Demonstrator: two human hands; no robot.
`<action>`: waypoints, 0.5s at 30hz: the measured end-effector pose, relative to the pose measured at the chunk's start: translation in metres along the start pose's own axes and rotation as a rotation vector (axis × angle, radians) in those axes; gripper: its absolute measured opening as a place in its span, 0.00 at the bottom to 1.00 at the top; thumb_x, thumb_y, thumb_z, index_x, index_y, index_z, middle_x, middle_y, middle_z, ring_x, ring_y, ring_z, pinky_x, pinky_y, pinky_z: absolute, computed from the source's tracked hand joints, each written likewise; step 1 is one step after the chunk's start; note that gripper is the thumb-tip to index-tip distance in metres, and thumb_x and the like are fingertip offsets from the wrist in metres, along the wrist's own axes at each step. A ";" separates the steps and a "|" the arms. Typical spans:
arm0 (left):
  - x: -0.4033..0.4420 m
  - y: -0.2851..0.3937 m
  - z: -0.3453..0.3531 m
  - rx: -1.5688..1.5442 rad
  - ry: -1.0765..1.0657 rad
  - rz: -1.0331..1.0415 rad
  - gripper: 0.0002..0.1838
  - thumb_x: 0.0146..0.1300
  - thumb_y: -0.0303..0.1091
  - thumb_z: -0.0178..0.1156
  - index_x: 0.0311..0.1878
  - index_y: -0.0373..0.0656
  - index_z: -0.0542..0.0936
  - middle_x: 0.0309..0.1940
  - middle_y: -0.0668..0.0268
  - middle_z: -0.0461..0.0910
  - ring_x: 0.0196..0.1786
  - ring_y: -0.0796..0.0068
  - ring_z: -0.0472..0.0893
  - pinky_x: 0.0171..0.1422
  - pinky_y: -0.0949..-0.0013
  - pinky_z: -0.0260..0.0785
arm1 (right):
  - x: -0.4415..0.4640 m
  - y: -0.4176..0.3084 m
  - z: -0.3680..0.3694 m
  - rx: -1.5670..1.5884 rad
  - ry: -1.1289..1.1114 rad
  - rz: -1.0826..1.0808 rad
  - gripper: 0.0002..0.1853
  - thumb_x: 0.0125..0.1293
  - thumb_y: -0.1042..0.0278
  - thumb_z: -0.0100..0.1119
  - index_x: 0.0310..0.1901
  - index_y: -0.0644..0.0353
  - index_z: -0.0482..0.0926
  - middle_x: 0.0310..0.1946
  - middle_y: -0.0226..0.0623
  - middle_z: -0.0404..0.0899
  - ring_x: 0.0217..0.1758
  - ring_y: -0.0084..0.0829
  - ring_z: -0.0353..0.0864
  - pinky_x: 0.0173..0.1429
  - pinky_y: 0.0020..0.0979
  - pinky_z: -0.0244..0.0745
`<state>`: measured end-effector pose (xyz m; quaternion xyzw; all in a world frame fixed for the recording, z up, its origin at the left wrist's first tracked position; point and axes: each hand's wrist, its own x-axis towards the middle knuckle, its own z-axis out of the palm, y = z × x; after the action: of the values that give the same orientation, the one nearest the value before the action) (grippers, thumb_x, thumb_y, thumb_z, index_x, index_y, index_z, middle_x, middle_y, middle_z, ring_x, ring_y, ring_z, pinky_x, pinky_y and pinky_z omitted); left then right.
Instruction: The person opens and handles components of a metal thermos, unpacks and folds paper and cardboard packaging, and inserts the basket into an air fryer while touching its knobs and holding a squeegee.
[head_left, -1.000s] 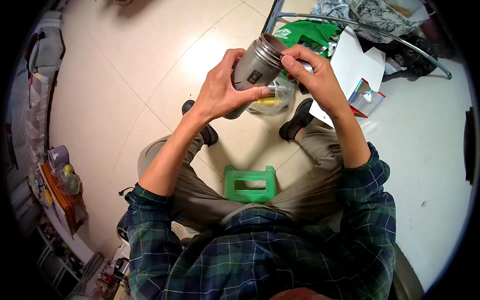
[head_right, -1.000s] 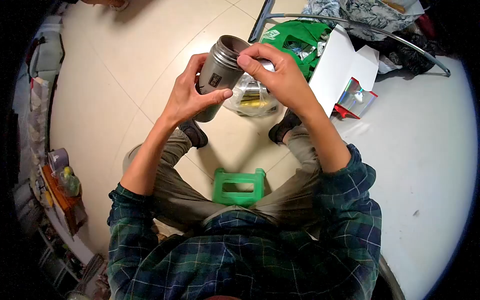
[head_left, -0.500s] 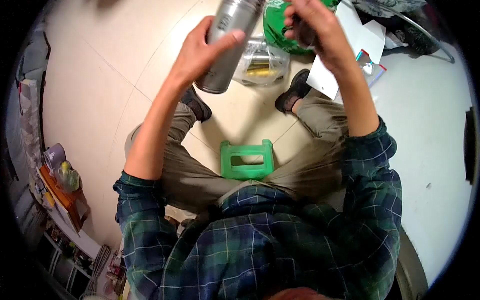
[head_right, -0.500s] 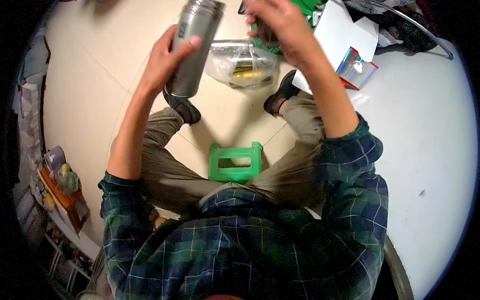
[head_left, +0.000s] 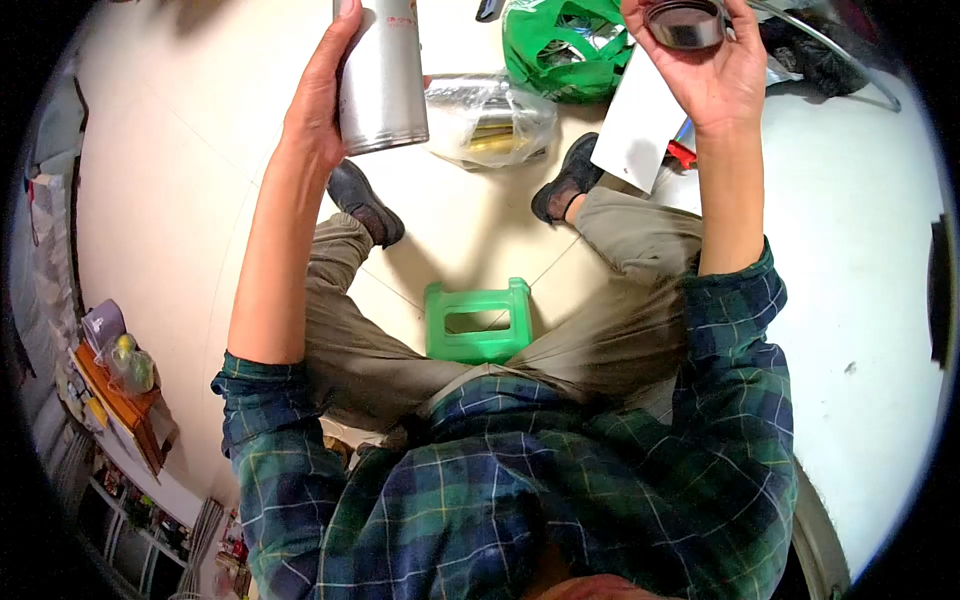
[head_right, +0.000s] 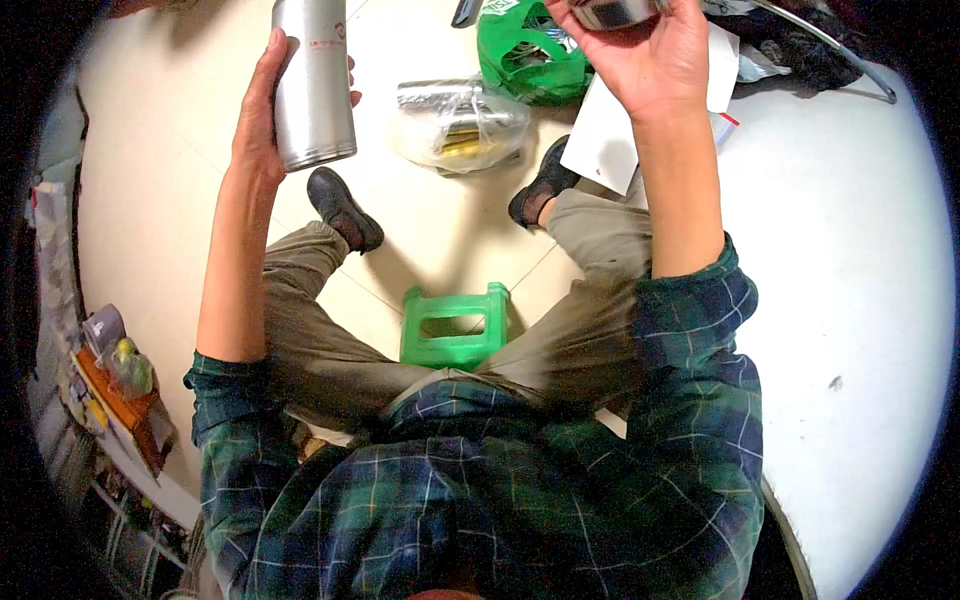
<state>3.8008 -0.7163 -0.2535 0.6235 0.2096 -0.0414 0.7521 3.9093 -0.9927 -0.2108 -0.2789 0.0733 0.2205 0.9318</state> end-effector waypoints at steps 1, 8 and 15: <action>0.000 0.001 0.004 0.004 0.021 -0.054 0.48 0.55 0.69 0.51 0.61 0.29 0.64 0.41 0.47 0.77 0.37 0.56 0.84 0.39 0.58 0.82 | -0.001 -0.006 -0.001 0.011 -0.038 0.005 0.12 0.61 0.61 0.56 0.31 0.63 0.74 0.31 0.44 0.77 0.40 0.39 0.76 0.56 0.45 0.71; -0.008 0.013 0.033 0.489 -0.143 0.136 0.49 0.42 0.64 0.66 0.61 0.40 0.66 0.45 0.52 0.76 0.50 0.55 0.77 0.54 0.47 0.72 | -0.005 0.020 -0.010 -0.090 0.036 0.178 0.16 0.63 0.60 0.57 0.46 0.62 0.71 0.39 0.42 0.76 0.43 0.36 0.77 0.48 0.39 0.78; 0.000 0.012 0.059 0.679 -0.258 0.479 0.42 0.42 0.51 0.73 0.59 0.42 0.69 0.48 0.55 0.77 0.50 0.63 0.78 0.56 0.63 0.71 | -0.003 0.028 0.009 -1.216 -0.367 -0.456 0.24 0.61 0.50 0.59 0.55 0.53 0.71 0.42 0.35 0.75 0.44 0.28 0.75 0.50 0.28 0.70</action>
<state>3.8200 -0.7701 -0.2345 0.8562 -0.0620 -0.0100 0.5129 3.8939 -0.9680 -0.2165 -0.7201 -0.2841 0.0640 0.6298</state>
